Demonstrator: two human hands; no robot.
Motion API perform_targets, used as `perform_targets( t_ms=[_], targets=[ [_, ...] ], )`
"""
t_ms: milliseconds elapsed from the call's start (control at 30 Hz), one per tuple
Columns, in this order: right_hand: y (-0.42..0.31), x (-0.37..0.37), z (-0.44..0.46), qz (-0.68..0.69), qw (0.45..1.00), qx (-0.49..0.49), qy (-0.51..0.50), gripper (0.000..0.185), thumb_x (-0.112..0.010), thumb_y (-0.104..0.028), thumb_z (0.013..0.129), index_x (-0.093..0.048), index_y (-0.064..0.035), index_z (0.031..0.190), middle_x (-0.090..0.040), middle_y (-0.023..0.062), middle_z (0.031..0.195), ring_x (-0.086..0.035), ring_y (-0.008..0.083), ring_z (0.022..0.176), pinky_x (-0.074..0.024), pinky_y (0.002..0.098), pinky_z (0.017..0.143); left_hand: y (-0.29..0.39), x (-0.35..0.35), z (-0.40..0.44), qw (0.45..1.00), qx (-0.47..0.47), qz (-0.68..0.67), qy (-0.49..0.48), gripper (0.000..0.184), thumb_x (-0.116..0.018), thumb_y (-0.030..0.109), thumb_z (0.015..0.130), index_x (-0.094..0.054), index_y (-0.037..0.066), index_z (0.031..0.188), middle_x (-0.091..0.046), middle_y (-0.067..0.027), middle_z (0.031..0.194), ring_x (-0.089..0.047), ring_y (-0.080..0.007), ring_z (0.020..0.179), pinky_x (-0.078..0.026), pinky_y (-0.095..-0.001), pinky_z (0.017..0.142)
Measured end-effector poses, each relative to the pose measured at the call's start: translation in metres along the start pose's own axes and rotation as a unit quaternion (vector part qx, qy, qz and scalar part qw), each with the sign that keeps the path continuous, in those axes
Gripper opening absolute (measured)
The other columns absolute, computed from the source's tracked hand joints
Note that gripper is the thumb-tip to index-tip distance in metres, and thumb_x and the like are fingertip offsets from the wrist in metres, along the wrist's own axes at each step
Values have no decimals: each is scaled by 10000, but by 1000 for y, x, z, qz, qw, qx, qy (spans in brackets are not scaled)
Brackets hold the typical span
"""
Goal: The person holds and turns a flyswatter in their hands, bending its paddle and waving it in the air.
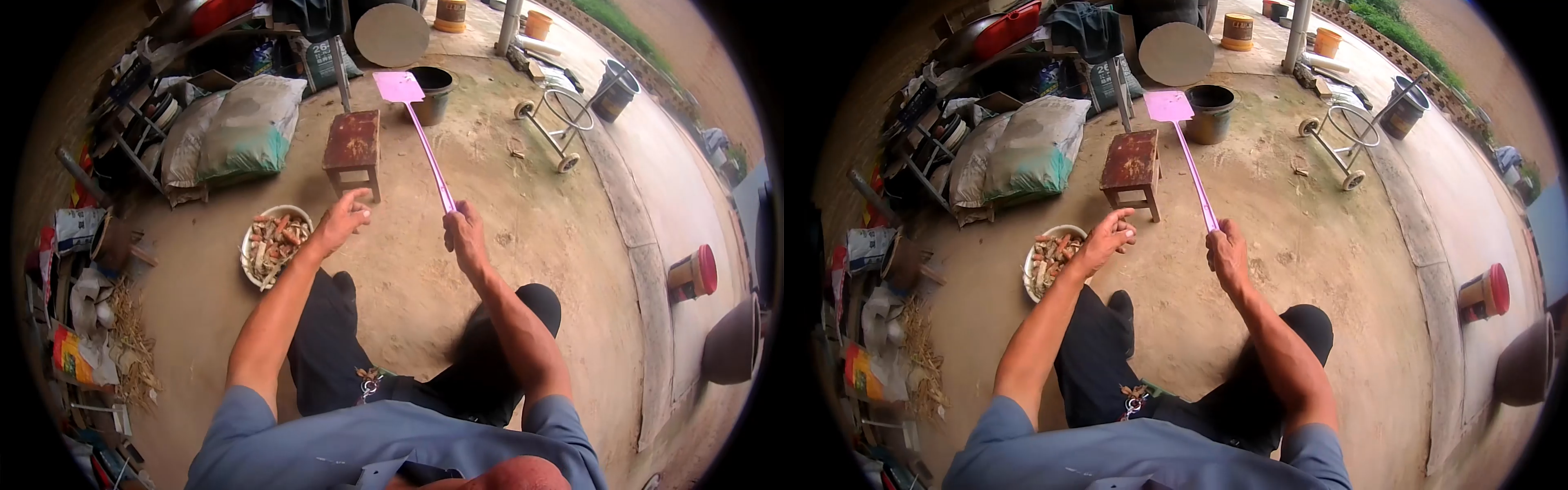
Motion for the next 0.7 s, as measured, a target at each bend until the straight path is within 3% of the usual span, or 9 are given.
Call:
perform_targets(
  t_ms=[133, 300, 400, 467, 500, 533, 600, 667, 700],
  targets=[
    [-43, 56, 17, 18, 995, 70, 63, 199, -560, -221, 989, -513, -30, 1022, -474, 0, 700, -402, 72, 461, -338, 251, 388, -4, 40, -5, 999, 7, -23, 40, 593, -604, 243, 946, -389, 6, 1445, -601, -52, 1037, -608, -130, 923, -503, -275, 736],
    [-120, 138, 20, 10, 964, 211, 164, 230, -645, -205, 965, -513, -41, 1055, -467, -24, 675, -377, 50, 424, -308, 238, 373, -25, 62, -16, 996, 33, -37, 77, 611, -616, 225, 940, -372, 6, 1456, -605, -55, 988, -611, -129, 887, -506, -269, 715],
    [-144, 189, 18, -22, 933, 272, 234, 226, -659, -178, 959, -511, -45, 1067, -463, -34, 663, -363, 46, 404, -296, 241, 358, -32, 52, -30, 989, 98, 105, 37, 627, -629, 219, 931, -368, 26, 1467, -606, -51, 924, -606, -124, 844, -495, -263, 694],
    [-144, 221, 17, -46, 915, 277, 290, 209, -657, -164, 952, -517, -49, 1057, -453, -36, 651, -368, 50, 397, -289, 242, 355, -46, 40, -41, 960, 179, 209, -44, 640, -643, 210, 919, -370, 44, 1474, -612, -54, 869, -606, -129, 823, -494, -280, 706],
    [-137, 238, 20, -59, 911, 267, 308, 200, -651, -165, 954, -517, -50, 1047, -453, -36, 645, -371, 50, 399, -288, 243, 355, -61, 43, -41, 957, 141, 249, -53, 651, -668, 215, 888, -402, 49, 1458, -646, -89, 880, -635, -189, 859, -509, -335, 767],
    [-127, 257, 23, -72, 907, 257, 326, 191, -644, -166, 956, -517, -50, 1038, -453, -35, 640, -374, 50, 400, -288, 245, 354, -66, 46, -46, 956, 142, 251, -53, 651, -668, 215, 888, -402, 49, 1458, -646, -89, 880, -635, -189, 859, -509, -335, 767],
    [-99, 298, 28, -64, 915, 221, 333, 162, -630, -163, 948, -524, -48, 988, -453, -25, 621, -384, 68, 399, -300, 263, 355, -66, 47, -51, 911, 99, 395, -71, 653, -675, 247, 873, -425, 70, 1450, -659, -90, 880, -638, -216, 858, -498, -360, 807],
    [-42, 357, 33, -180, 906, 28, 382, 162, -626, -169, 924, -525, -48, 885, -470, 11, 636, -398, 107, 400, -318, 284, 351, -57, 47, -58, 907, 102, 402, -70, 652, -683, 249, 856, -444, 70, 1436, -664, -103, 885, -638, -239, 886, -481, -370, 857],
    [-14, 384, 30, -152, 910, -48, 384, 151, -614, -155, 914, -526, -57, 840, -470, 14, 627, -403, 117, 405, -314, 288, 354, -53, 47, -59, 905, 102, 407, -65, 650, -690, 252, 839, -464, 71, 1421, -670, -117, 891, -638, -262, 914, -464, -380, 907]
  ],
)
Point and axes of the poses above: each hand's wrist, its own z-axis towards the middle knuckle, its own x-axis out of the back of the hand, y = z × x, the point moved 10 cm from there along z, towards the middle knuckle
